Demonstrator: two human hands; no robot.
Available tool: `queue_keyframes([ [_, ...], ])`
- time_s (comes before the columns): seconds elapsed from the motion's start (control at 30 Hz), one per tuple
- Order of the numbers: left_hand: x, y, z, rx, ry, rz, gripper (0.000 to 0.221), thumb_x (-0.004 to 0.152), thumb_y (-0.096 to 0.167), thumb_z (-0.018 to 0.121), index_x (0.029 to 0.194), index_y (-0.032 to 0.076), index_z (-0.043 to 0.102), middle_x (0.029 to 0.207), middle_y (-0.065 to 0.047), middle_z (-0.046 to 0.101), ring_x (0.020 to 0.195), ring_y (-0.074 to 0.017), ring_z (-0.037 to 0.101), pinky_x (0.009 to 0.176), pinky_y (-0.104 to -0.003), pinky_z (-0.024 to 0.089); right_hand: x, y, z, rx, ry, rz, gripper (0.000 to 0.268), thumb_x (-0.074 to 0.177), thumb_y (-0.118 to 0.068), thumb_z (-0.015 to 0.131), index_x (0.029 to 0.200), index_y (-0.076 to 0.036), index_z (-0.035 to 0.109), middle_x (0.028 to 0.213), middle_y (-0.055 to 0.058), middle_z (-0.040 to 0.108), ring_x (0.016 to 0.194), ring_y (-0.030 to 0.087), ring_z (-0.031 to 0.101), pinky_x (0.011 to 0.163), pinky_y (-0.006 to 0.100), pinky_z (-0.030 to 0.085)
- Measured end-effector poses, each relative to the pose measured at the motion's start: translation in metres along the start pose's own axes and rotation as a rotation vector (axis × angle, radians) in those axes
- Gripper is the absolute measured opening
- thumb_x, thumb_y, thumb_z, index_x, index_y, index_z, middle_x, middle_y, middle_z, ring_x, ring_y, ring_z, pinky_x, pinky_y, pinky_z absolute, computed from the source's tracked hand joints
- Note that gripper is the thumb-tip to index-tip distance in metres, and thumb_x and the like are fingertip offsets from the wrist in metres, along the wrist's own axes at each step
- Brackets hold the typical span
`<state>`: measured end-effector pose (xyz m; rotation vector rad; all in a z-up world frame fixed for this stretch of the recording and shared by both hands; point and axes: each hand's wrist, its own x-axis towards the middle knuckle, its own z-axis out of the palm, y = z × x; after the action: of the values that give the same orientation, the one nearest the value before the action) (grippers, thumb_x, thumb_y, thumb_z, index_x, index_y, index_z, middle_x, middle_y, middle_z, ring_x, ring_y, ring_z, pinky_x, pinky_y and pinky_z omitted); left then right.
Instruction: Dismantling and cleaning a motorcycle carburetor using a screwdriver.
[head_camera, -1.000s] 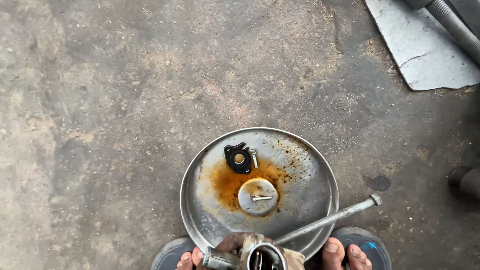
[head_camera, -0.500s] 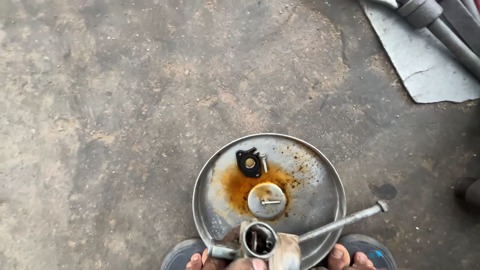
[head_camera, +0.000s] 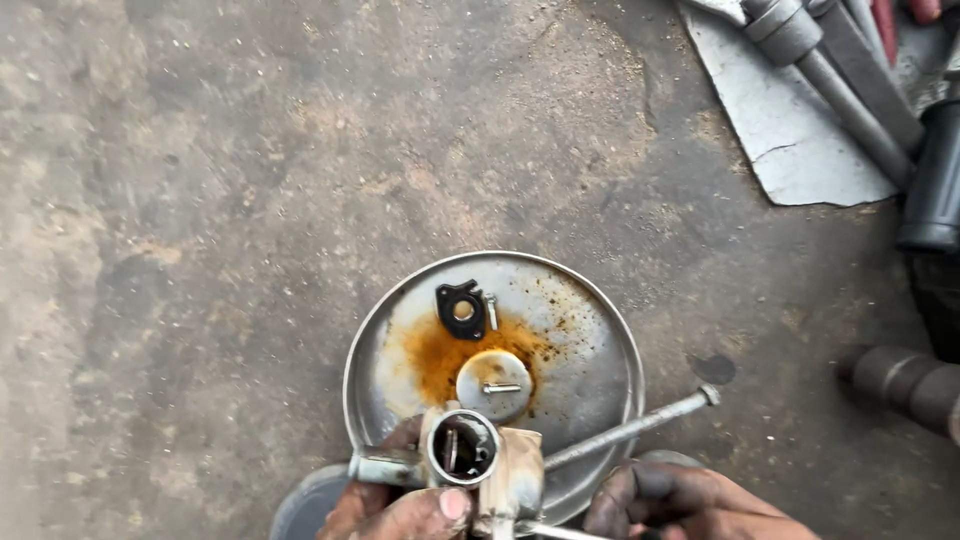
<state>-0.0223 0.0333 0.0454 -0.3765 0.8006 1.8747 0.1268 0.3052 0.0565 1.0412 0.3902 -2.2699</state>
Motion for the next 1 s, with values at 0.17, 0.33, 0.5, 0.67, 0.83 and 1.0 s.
queue_keyframes([
  [0.17, -0.007, 0.014, -0.001, 0.207, 0.228, -0.180, 0.078, 0.076, 0.015, 0.086, 0.143, -0.003, 0.050, 0.129, -0.026, 0.070, 0.126, -0.0357, 0.064, 0.112, -0.054, 0.044, -0.005, 0.003, -0.015, -0.113, -0.302, -0.199, 0.035, 0.097, -0.011, 0.063, 0.120, 0.015, 0.065, 0.105, 0.015, 0.070, 0.105, 0.019, 0.067, 0.091, 0.032, 0.053],
  [0.33, -0.006, 0.026, 0.007, 0.594, 0.472, -0.342, 0.085, 0.064, 0.015, 0.088, 0.143, 0.006, 0.059, 0.124, -0.015, 0.073, 0.125, -0.0258, 0.071, 0.118, -0.041, 0.042, 0.009, 0.015, -0.035, -0.200, -0.263, -0.227, 0.032, 0.098, -0.008, 0.060, 0.118, 0.016, 0.067, 0.106, 0.019, 0.072, 0.108, 0.022, 0.069, 0.095, 0.033, 0.053],
  [0.5, -0.012, 0.025, 0.014, 0.533, 0.458, -0.384, 0.089, 0.065, 0.013, 0.088, 0.146, 0.007, 0.051, 0.126, -0.016, 0.071, 0.125, -0.0260, 0.072, 0.118, -0.042, 0.046, 0.000, 0.041, -0.073, -0.277, -0.159, -0.255, 0.030, 0.098, -0.006, 0.058, 0.115, 0.017, 0.069, 0.107, 0.022, 0.073, 0.111, 0.024, 0.071, 0.099, 0.035, 0.054],
  [0.67, -0.020, 0.030, 0.020, 0.363, 0.397, -0.391, 0.088, 0.065, 0.013, 0.085, 0.147, 0.007, 0.053, 0.126, -0.020, 0.074, 0.125, -0.0283, 0.070, 0.116, -0.045, 0.047, 0.000, 0.061, -0.086, -0.356, -0.061, -0.290, 0.030, 0.099, -0.004, 0.055, 0.112, 0.017, 0.071, 0.107, 0.026, 0.075, 0.114, 0.026, 0.073, 0.102, 0.036, 0.054],
  [0.83, -0.024, 0.030, 0.015, 0.617, 0.273, -0.394, 0.092, 0.064, 0.021, 0.082, 0.150, 0.009, 0.051, 0.132, -0.015, 0.067, 0.131, -0.0251, 0.060, 0.119, -0.041, 0.035, -0.004, 0.073, -0.080, -0.409, 0.019, -0.317, 0.031, 0.100, -0.002, 0.052, 0.110, 0.018, 0.073, 0.108, 0.028, 0.077, 0.116, 0.028, 0.075, 0.105, 0.037, 0.054],
  [1.0, -0.027, 0.028, 0.011, 0.624, 0.217, -0.380, 0.094, 0.063, 0.029, 0.084, 0.148, 0.009, 0.048, 0.134, -0.016, 0.066, 0.137, -0.0257, 0.062, 0.121, -0.042, 0.033, -0.010, 0.080, -0.074, -0.395, 0.090, -0.383, 0.025, 0.098, 0.005, 0.057, 0.110, 0.019, 0.073, 0.110, 0.031, 0.076, 0.123, 0.026, 0.071, 0.111, 0.035, 0.047],
])
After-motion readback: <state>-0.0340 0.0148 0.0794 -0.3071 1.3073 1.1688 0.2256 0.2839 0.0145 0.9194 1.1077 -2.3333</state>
